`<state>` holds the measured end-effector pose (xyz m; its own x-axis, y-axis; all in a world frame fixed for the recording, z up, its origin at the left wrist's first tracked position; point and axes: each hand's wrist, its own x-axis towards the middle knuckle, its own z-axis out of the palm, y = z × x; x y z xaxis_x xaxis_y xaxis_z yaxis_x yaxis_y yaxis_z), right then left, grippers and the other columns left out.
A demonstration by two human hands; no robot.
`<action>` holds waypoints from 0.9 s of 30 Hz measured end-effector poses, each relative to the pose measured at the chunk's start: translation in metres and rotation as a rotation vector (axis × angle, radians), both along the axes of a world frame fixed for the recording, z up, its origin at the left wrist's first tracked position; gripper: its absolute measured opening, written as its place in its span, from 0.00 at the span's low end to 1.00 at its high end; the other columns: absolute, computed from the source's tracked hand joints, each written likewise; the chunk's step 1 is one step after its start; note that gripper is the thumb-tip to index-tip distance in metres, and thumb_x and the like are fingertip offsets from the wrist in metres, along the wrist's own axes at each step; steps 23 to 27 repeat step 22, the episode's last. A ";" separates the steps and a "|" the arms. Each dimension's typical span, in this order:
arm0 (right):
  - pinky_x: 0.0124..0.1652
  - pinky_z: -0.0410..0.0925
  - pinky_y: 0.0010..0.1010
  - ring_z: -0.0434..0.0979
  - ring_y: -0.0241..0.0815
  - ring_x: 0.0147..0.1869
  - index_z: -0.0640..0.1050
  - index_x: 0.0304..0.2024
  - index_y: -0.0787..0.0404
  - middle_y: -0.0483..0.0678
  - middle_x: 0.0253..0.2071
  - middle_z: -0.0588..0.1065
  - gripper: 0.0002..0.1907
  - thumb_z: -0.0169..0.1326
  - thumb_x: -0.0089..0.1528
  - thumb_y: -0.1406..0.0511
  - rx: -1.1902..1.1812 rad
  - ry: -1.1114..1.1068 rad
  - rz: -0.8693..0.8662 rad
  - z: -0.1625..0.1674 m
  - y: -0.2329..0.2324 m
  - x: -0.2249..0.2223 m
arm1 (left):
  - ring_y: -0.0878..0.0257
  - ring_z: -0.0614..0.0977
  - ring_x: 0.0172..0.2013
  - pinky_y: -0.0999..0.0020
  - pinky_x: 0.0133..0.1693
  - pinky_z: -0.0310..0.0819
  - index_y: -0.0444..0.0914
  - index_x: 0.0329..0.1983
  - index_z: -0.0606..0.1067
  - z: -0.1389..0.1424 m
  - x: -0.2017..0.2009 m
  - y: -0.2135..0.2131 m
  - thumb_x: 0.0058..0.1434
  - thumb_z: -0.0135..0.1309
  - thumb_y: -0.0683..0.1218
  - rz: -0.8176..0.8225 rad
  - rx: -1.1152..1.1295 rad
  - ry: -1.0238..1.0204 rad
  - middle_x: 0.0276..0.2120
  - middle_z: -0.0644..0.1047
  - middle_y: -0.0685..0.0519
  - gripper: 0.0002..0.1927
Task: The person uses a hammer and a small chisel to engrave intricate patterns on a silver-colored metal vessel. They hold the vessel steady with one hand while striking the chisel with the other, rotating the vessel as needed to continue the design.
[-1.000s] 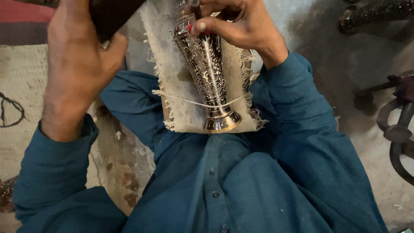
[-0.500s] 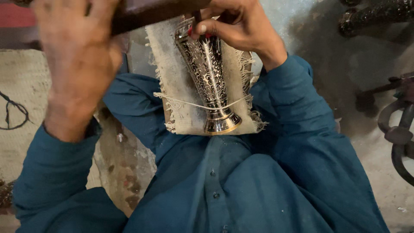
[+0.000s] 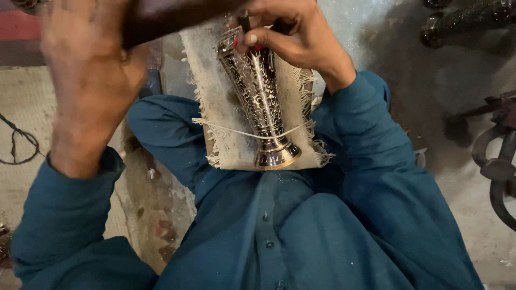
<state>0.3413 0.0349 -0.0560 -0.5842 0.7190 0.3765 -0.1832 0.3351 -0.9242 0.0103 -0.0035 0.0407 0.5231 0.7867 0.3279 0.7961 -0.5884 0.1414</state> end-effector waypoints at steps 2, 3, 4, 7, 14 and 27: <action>0.53 0.80 0.32 0.84 0.43 0.53 0.73 0.58 0.69 0.55 0.51 0.78 0.12 0.55 0.73 0.72 0.016 -0.012 -0.019 0.000 0.000 0.002 | 0.46 0.72 0.54 0.52 0.56 0.65 0.39 0.67 0.66 0.002 0.005 0.002 0.59 0.57 0.33 0.018 -0.052 -0.025 0.51 0.70 0.43 0.32; 0.53 0.81 0.31 0.85 0.43 0.53 0.73 0.56 0.69 0.53 0.49 0.78 0.08 0.55 0.75 0.72 0.002 -0.008 -0.039 -0.002 -0.003 0.001 | 0.45 0.73 0.52 0.50 0.55 0.66 0.40 0.68 0.68 0.004 0.006 -0.002 0.55 0.59 0.34 0.020 0.014 0.098 0.48 0.70 0.43 0.35; 0.53 0.81 0.30 0.86 0.42 0.53 0.72 0.53 0.69 0.52 0.47 0.79 0.06 0.56 0.77 0.72 -0.009 -0.004 -0.057 -0.003 -0.004 -0.001 | 0.44 0.74 0.51 0.49 0.54 0.67 0.40 0.67 0.68 0.006 0.008 -0.002 0.53 0.60 0.34 0.014 0.049 0.142 0.47 0.71 0.42 0.36; 0.47 0.79 0.26 0.84 0.38 0.47 0.73 0.58 0.69 0.50 0.45 0.80 0.09 0.57 0.77 0.72 -0.024 0.016 -0.140 -0.006 -0.008 -0.006 | 0.42 0.74 0.52 0.49 0.54 0.68 0.38 0.64 0.67 0.009 0.010 -0.001 0.53 0.60 0.34 -0.023 0.047 0.077 0.48 0.71 0.41 0.34; 0.45 0.80 0.24 0.83 0.35 0.43 0.74 0.61 0.67 0.48 0.40 0.77 0.12 0.60 0.77 0.72 0.050 0.015 -0.215 -0.006 -0.016 -0.012 | 0.47 0.78 0.46 0.54 0.47 0.71 0.39 0.67 0.67 0.005 0.006 0.001 0.64 0.59 0.35 0.054 -0.160 -0.118 0.47 0.75 0.45 0.28; 0.48 0.79 0.29 0.85 0.39 0.47 0.78 0.55 0.67 0.49 0.43 0.81 0.11 0.64 0.73 0.69 0.149 -0.178 -0.247 0.009 -0.008 -0.014 | 0.49 0.76 0.56 0.56 0.60 0.73 0.38 0.65 0.67 -0.016 -0.029 -0.001 0.64 0.54 0.32 -0.048 -0.118 -0.278 0.56 0.72 0.47 0.27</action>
